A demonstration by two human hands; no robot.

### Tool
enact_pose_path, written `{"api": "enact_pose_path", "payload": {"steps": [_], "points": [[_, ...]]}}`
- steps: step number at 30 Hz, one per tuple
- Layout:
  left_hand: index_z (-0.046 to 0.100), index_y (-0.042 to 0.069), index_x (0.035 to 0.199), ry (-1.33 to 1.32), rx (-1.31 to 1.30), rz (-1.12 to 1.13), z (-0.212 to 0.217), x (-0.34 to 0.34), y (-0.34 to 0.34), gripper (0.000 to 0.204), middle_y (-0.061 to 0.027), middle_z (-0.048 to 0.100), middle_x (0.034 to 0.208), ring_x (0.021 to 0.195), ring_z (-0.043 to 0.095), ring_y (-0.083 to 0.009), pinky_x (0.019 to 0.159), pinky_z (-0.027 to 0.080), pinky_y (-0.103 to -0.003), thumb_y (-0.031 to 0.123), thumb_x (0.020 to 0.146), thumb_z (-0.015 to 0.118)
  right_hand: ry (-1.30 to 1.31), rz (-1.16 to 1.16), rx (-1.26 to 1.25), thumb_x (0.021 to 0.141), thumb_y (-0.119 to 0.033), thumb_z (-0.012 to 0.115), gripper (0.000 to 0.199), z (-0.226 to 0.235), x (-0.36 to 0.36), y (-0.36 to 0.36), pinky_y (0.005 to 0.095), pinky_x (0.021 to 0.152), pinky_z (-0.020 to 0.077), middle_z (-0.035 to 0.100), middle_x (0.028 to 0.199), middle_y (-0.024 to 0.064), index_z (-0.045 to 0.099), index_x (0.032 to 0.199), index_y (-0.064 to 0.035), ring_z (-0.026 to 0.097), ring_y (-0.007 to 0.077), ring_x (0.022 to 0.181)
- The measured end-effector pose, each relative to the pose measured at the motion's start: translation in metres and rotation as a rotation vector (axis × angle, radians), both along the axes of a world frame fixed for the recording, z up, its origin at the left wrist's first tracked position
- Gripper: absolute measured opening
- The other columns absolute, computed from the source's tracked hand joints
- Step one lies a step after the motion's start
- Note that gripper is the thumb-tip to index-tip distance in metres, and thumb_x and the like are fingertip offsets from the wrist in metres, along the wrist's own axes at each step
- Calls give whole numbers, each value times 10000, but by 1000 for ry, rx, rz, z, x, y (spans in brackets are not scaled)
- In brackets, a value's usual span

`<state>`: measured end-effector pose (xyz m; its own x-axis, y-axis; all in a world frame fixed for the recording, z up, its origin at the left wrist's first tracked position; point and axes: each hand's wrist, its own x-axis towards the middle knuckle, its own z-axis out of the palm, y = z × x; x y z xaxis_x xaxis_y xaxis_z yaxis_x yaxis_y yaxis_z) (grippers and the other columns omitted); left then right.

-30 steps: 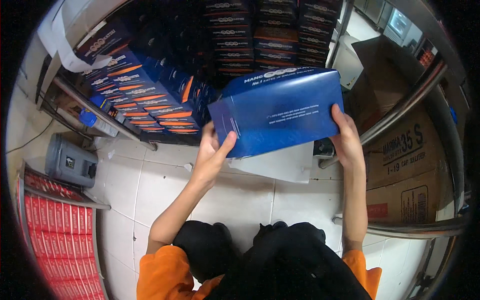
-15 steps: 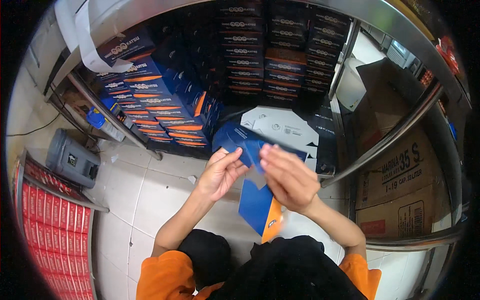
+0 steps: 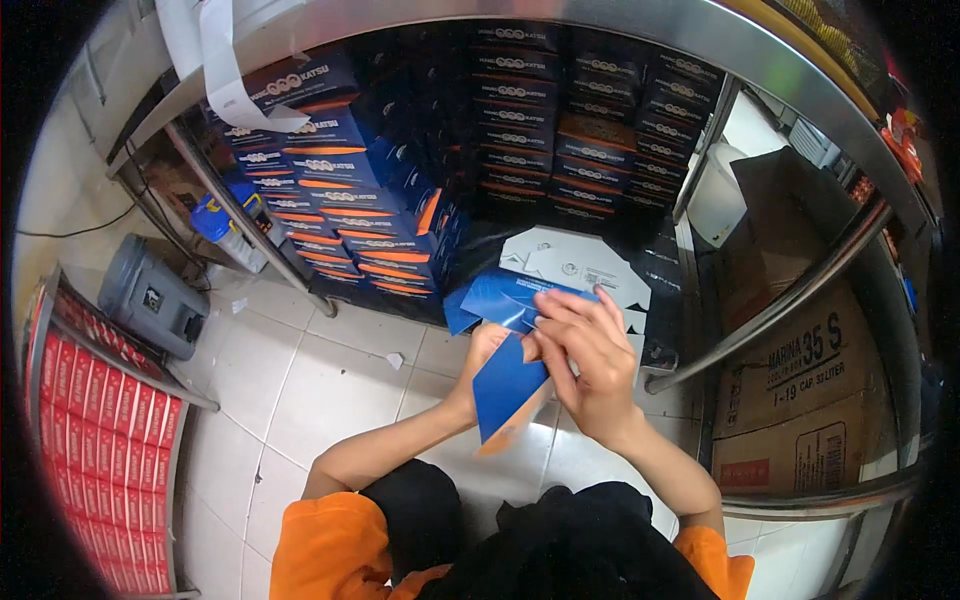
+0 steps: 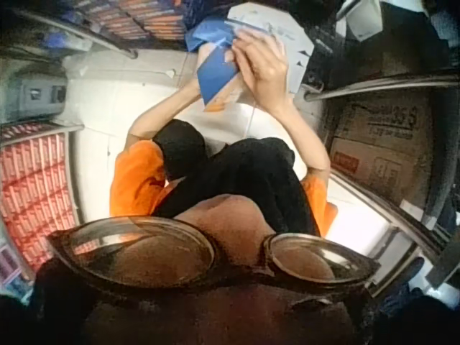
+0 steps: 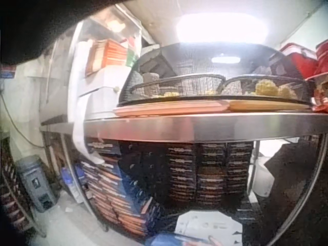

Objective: The person assembles cardboard food boxes by hand, folding the flaps and sides of several flat box templates taken from a stack to form completed boxes.

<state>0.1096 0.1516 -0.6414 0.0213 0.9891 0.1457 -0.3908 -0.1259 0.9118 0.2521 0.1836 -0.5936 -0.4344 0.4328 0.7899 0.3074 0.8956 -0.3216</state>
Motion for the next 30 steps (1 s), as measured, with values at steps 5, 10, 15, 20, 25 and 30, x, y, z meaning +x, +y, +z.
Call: {"api": "enact_pose_path", "payload": {"steps": [5,10,15,20,25,30], "points": [[596,-35,790,295,65,-3,14,8,-7,276,-56,613,705,634,559,-96,553,420,-233,212,897,535,-6,-1,-211,803,-117,577,257,13,29,-1,446,964,322,626,983,124,586,1039,-16,575,274,966],[568,-15,841,1062,294,-572,17,-5,-12,242,-200,560,687,635,577,-303,611,447,-360,216,892,517,-195,141,-369,822,-261,597,311,46,51,25,349,828,411,631,910,124,591,1026,-27,593,268,883],[596,-37,941,874,69,-418,12,-32,10,177,-101,645,793,711,600,-127,676,476,-277,108,840,588,12,316,-1006,810,-156,657,147,15,75,41,220,630,436,619,746,-1,639,847,-15,536,66,679],[622,-32,877,781,-1,-528,27,-31,19,170,-184,606,706,652,589,-82,581,444,-307,88,758,644,-226,104,-227,710,-61,661,85,28,53,17,308,648,411,530,728,29,591,753,-38,522,177,709],[643,-3,852,1173,257,-383,68,-25,12,152,-175,581,640,581,587,-230,579,432,-313,100,739,638,-666,58,-3,722,-101,542,123,25,40,-18,370,745,348,467,925,67,537,838,-59,445,232,913],[641,-9,870,1089,18,-465,68,-27,10,163,-162,586,621,557,575,-204,566,435,-306,113,761,636,-429,-46,-75,695,-86,539,207,19,44,-10,354,721,345,475,970,107,503,887,-18,443,248,884]]}}
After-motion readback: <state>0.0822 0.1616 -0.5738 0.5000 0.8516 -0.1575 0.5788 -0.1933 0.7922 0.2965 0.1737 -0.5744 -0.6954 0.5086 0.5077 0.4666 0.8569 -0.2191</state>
